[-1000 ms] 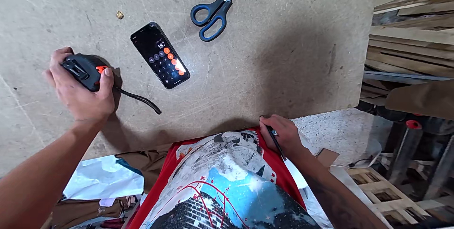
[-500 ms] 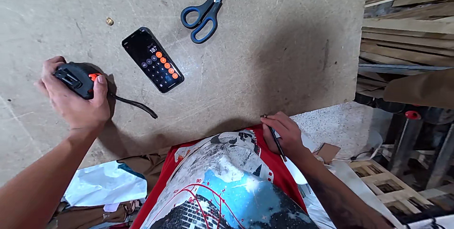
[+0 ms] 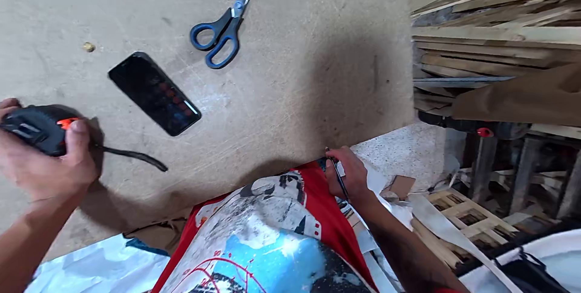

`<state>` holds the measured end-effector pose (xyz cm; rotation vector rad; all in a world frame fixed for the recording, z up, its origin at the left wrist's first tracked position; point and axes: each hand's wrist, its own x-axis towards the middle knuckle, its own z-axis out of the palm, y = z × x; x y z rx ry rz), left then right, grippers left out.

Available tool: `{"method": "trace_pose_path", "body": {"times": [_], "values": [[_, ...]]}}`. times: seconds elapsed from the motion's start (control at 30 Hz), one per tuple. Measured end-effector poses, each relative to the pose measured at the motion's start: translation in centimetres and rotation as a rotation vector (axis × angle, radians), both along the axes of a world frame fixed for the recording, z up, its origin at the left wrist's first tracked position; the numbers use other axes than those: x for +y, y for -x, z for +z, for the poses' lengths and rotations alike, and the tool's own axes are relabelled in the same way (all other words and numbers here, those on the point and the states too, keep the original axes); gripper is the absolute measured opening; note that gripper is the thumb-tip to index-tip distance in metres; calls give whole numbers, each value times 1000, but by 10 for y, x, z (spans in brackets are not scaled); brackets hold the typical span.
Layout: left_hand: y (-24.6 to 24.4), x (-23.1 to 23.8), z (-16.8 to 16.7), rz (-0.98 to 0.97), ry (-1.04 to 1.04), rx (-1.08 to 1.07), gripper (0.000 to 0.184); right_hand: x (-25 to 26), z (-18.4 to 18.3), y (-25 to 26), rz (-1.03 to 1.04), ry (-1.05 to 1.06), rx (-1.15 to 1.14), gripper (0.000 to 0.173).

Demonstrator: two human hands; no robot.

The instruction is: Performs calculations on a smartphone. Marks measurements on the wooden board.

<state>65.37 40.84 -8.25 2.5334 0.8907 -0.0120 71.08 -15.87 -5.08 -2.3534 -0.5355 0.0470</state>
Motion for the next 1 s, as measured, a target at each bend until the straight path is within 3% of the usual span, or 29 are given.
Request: {"method": "trace_pose_path", "body": {"times": [0.17,0.3,0.67,1.0], "values": [[-2,-12,10,134,9,115,89,-6,-5,-1,-19,-25,-9,14],[-3,-9,8,95,-53,87,94,-7,-9,3,-27,-79,-27,12],[-7,-11,12,-43,-55,-73,80,-6,-19,8,-70,-161,-79,11],[22,42,-41,-35,-71,-50,82,-9,-22,7,-39,-167,-85,12]]}}
